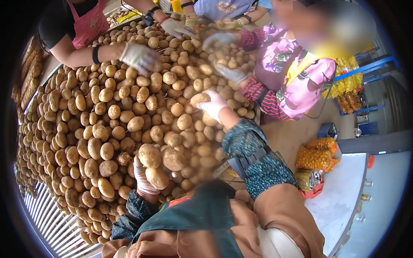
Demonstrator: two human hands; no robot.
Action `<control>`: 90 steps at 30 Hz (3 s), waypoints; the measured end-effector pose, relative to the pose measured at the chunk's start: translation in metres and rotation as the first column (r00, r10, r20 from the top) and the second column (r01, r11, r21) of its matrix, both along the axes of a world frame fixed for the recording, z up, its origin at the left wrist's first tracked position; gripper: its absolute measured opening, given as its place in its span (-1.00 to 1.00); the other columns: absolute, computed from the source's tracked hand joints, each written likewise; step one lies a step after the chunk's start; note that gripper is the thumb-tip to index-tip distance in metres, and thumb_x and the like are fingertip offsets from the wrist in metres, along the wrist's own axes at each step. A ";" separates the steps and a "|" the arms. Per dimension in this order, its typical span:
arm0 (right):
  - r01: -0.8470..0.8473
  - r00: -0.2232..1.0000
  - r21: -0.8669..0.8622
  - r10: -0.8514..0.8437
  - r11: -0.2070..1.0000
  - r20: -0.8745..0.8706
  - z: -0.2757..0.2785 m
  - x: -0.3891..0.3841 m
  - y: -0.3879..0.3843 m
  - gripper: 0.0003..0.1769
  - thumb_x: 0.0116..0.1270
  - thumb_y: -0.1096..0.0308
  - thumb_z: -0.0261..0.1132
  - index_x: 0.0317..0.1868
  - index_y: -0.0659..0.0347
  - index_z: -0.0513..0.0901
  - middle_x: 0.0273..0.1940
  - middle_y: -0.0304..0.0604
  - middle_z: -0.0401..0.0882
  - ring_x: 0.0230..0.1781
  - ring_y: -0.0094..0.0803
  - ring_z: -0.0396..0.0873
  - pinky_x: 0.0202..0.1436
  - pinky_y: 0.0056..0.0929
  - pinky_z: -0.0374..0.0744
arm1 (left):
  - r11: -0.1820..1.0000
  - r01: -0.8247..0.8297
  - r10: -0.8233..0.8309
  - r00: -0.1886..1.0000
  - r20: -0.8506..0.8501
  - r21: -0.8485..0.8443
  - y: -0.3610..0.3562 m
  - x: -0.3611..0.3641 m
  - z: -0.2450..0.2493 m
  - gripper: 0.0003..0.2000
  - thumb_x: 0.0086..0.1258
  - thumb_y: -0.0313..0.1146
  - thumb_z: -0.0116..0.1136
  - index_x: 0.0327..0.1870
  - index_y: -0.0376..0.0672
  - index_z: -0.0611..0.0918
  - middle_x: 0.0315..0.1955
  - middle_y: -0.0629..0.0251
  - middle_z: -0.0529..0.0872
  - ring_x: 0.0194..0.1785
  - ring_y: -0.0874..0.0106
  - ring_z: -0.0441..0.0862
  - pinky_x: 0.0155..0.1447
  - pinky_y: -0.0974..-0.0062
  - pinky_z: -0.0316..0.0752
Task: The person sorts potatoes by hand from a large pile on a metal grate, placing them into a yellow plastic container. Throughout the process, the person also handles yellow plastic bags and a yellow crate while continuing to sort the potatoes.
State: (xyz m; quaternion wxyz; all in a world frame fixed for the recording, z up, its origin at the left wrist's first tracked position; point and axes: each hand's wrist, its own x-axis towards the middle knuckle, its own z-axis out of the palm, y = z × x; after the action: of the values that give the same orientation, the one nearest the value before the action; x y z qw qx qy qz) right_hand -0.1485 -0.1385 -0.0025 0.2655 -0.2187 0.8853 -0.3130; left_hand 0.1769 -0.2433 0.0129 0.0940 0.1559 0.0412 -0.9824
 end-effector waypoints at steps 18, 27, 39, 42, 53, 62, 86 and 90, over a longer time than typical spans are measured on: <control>0.365 0.833 -0.676 0.100 0.640 0.545 0.007 0.181 0.190 -0.34 0.51 -0.06 0.30 0.38 0.27 0.50 0.23 -0.15 0.61 0.26 -0.38 0.48 0.39 -0.33 0.42 | 0.858 0.340 -0.359 0.933 0.026 -0.385 0.101 -0.024 0.023 -0.25 0.46 0.37 -0.04 0.42 -0.07 0.45 0.32 0.13 0.55 0.32 0.11 0.56 0.32 0.08 0.59; 0.911 0.389 -0.352 -0.162 0.214 0.907 0.005 0.222 0.377 -0.48 0.56 0.11 0.26 0.35 0.27 0.50 0.19 -0.12 0.61 0.19 -0.35 0.56 0.30 -0.28 0.51 | 0.542 0.757 -0.783 0.612 0.107 -0.365 0.241 -0.094 -0.011 -0.32 0.38 0.41 0.06 0.27 0.03 0.53 0.23 0.24 0.56 0.24 0.11 0.55 0.06 0.05 0.61; 0.966 -0.158 0.062 -0.388 -0.250 0.908 -0.071 0.190 0.549 -0.53 0.54 0.07 0.20 0.28 0.18 0.54 0.15 -0.07 0.63 0.11 -0.17 0.62 0.11 -0.12 0.65 | 0.212 0.844 -0.896 0.369 0.246 -0.493 0.439 -0.199 -0.103 -0.60 0.61 0.00 0.00 0.25 -0.06 0.55 0.12 0.19 0.67 0.27 0.18 0.60 0.35 0.11 0.52; 0.876 0.483 -0.397 -0.496 0.274 0.722 -0.109 0.188 0.569 -0.54 0.58 0.04 0.09 0.30 0.13 0.51 0.20 -0.07 0.62 0.24 -0.18 0.57 0.25 -0.01 0.58 | 0.208 0.879 -0.807 0.401 0.432 -0.429 0.425 -0.200 -0.053 -0.55 0.57 0.04 0.06 0.33 0.01 0.51 0.16 0.22 0.64 0.23 0.25 0.58 0.31 0.11 0.52; 0.738 0.572 -0.406 -0.180 0.539 0.800 -0.027 0.133 0.375 -0.52 0.55 -0.07 0.22 -0.01 0.22 0.72 -0.32 -0.15 0.74 -0.46 -0.40 0.69 -0.44 -0.48 0.64 | 0.456 0.604 -0.170 0.780 0.603 -0.653 0.215 -0.056 -0.027 -0.59 0.52 -0.26 0.20 0.32 -0.18 0.55 -0.05 0.28 0.70 -0.20 0.45 0.67 -0.11 0.49 0.61; -0.736 0.602 -0.116 0.564 0.667 -0.565 0.007 0.136 0.111 -0.63 0.27 0.29 0.37 0.07 0.19 0.65 0.16 0.04 0.58 0.24 0.01 0.51 0.33 -0.08 0.51 | 0.481 0.308 0.459 0.709 0.535 -0.821 0.099 0.075 -0.016 -0.58 0.50 -0.31 0.27 0.30 -0.29 0.57 -0.05 0.27 0.73 -0.05 0.48 0.69 0.00 0.46 0.65; -0.531 0.514 0.273 0.561 0.802 -0.648 -0.037 0.034 0.000 -0.42 0.11 -0.04 0.43 0.11 0.04 0.67 0.33 -0.05 0.40 0.39 -0.01 0.28 0.49 0.08 0.26 | -0.503 0.613 0.498 0.781 0.376 -0.609 -0.099 -0.063 -0.030 -0.38 0.20 -0.42 0.35 0.37 -0.09 0.51 0.26 0.09 0.58 0.28 0.05 0.55 0.32 0.10 0.52; -0.451 0.511 0.255 0.482 0.855 -0.711 -0.013 0.036 -0.050 -0.53 0.22 0.12 0.39 0.11 0.10 0.67 0.19 -0.01 0.56 0.24 0.04 0.46 0.32 0.06 0.44 | 0.913 0.075 0.015 0.976 0.216 -0.401 -0.053 0.006 0.024 -0.40 0.28 -0.39 0.32 0.36 -0.26 0.43 0.19 -0.07 0.61 0.26 -0.01 0.60 0.31 -0.03 0.56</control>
State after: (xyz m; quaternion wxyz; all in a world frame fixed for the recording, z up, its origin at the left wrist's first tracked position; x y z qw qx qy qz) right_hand -0.1122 -0.1882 -0.0157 -0.0486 -0.5527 0.8267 -0.0934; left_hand 0.1832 -0.2964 0.0366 0.1131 0.2385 -0.1768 -0.9482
